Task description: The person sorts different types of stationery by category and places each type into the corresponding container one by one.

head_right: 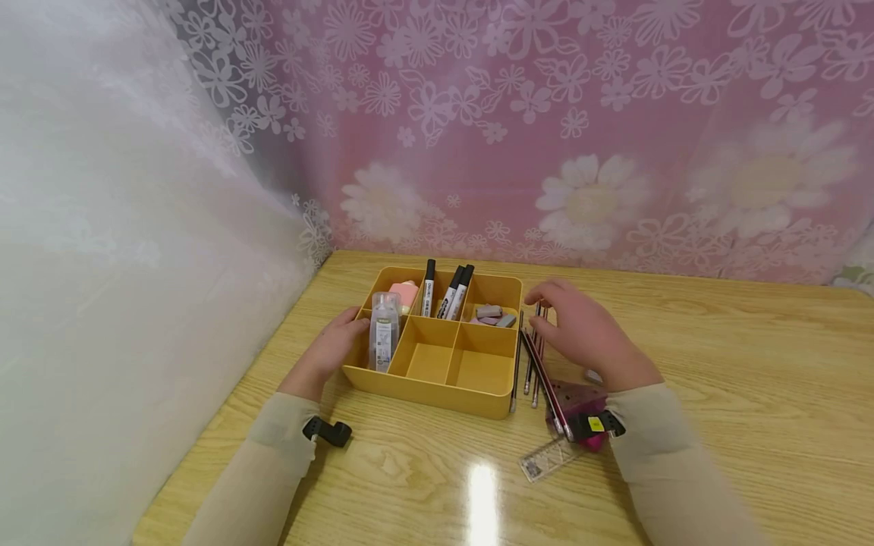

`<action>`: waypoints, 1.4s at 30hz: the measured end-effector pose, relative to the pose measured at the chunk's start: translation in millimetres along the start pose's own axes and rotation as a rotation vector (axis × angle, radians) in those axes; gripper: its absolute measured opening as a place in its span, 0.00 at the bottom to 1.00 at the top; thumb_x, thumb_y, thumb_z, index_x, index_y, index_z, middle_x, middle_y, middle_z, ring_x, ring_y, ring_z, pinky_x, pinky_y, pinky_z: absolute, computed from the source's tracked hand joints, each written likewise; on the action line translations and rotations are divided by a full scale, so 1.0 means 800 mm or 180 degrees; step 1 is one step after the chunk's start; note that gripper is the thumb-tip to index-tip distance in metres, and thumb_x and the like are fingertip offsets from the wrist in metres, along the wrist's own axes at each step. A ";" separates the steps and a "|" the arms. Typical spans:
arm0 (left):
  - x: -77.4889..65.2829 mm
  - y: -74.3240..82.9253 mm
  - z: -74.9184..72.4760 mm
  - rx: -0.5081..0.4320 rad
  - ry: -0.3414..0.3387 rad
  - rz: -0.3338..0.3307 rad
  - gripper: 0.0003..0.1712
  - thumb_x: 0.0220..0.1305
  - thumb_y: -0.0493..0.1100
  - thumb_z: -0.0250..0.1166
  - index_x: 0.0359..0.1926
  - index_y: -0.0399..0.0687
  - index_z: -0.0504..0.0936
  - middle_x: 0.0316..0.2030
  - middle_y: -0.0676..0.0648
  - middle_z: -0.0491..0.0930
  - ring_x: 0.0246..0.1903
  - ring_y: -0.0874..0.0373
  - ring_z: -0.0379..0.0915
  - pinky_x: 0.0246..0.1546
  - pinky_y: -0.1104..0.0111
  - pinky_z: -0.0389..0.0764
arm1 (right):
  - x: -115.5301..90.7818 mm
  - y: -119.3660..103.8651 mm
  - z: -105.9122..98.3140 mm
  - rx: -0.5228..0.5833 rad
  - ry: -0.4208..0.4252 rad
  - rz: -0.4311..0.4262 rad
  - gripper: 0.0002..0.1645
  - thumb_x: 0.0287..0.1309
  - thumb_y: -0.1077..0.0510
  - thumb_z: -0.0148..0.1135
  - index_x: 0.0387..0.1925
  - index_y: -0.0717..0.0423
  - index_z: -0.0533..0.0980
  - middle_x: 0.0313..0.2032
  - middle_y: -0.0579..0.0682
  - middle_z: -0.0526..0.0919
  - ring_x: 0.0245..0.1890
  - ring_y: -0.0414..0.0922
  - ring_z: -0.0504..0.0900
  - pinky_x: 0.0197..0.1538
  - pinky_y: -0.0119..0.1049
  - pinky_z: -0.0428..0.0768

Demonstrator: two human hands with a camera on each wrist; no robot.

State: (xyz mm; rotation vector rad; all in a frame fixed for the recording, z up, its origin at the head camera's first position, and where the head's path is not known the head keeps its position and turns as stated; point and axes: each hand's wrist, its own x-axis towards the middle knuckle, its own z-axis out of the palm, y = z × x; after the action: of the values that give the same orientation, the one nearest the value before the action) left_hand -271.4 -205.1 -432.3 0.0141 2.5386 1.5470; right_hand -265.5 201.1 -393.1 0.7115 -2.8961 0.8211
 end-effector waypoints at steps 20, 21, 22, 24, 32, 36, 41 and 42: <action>0.001 0.001 0.001 -0.0001 0.0033 -0.0113 0.31 0.78 0.53 0.45 0.75 0.48 0.64 0.71 0.42 0.65 0.71 0.42 0.57 0.70 0.45 0.57 | -0.031 0.055 -0.029 0.0013 -0.1386 0.0810 0.14 0.56 0.59 0.66 0.42 0.60 0.76 0.38 0.52 0.79 0.32 0.48 0.74 0.35 0.44 0.75; 0.001 0.001 0.001 0.0002 0.0032 -0.0102 0.31 0.78 0.53 0.45 0.75 0.47 0.64 0.71 0.41 0.65 0.71 0.41 0.57 0.70 0.44 0.57 | -0.031 0.055 -0.028 0.0064 -0.1420 0.0820 0.13 0.55 0.61 0.66 0.41 0.60 0.75 0.37 0.52 0.78 0.31 0.48 0.72 0.34 0.43 0.74; 0.001 0.001 0.001 0.0007 0.0033 -0.0097 0.31 0.78 0.53 0.45 0.75 0.47 0.64 0.71 0.41 0.65 0.71 0.41 0.58 0.70 0.44 0.57 | -0.032 0.056 -0.027 0.0105 -0.1447 0.0818 0.12 0.53 0.62 0.66 0.40 0.60 0.75 0.36 0.51 0.77 0.30 0.47 0.71 0.33 0.42 0.72; 0.001 0.002 0.001 0.0016 0.0031 -0.0094 0.31 0.78 0.53 0.46 0.75 0.47 0.64 0.71 0.41 0.65 0.71 0.41 0.58 0.70 0.45 0.57 | -0.033 0.058 -0.025 0.0185 -0.1493 0.0824 0.11 0.50 0.64 0.66 0.36 0.60 0.73 0.33 0.50 0.74 0.29 0.47 0.69 0.32 0.41 0.69; 0.003 -0.001 0.001 -0.0039 -0.0016 -0.0055 0.30 0.78 0.52 0.46 0.74 0.47 0.65 0.70 0.41 0.67 0.70 0.41 0.59 0.70 0.44 0.58 | -0.031 0.061 -0.018 0.0217 -0.1594 0.0813 0.10 0.49 0.69 0.59 0.33 0.59 0.68 0.30 0.50 0.69 0.26 0.46 0.66 0.29 0.40 0.65; 0.002 0.000 0.001 -0.0024 -0.0012 -0.0076 0.30 0.78 0.53 0.46 0.74 0.47 0.65 0.70 0.41 0.67 0.70 0.42 0.59 0.70 0.45 0.58 | -0.028 0.060 -0.017 0.0014 -0.1567 0.0731 0.08 0.50 0.69 0.54 0.35 0.59 0.70 0.33 0.51 0.72 0.29 0.47 0.68 0.32 0.41 0.68; 0.002 0.000 0.001 0.0010 0.0015 -0.0064 0.30 0.78 0.53 0.45 0.74 0.47 0.66 0.69 0.41 0.67 0.70 0.42 0.60 0.70 0.45 0.58 | -0.026 0.056 -0.018 -0.0229 -0.1391 0.0706 0.07 0.55 0.66 0.54 0.37 0.59 0.74 0.35 0.52 0.76 0.31 0.48 0.72 0.35 0.42 0.72; 0.003 0.000 0.001 0.0010 0.0016 -0.0066 0.30 0.78 0.53 0.46 0.74 0.47 0.66 0.69 0.41 0.67 0.69 0.42 0.60 0.70 0.45 0.59 | -0.026 0.055 -0.018 -0.0245 -0.1333 0.0701 0.06 0.57 0.65 0.55 0.37 0.58 0.74 0.35 0.51 0.77 0.30 0.48 0.72 0.34 0.42 0.71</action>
State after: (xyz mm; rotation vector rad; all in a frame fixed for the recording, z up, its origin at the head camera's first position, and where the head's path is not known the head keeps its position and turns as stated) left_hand -273.2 -204.3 -433.2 -0.0156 2.5366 1.5376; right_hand -267.6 250.3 -405.4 0.6300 -3.4100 0.6360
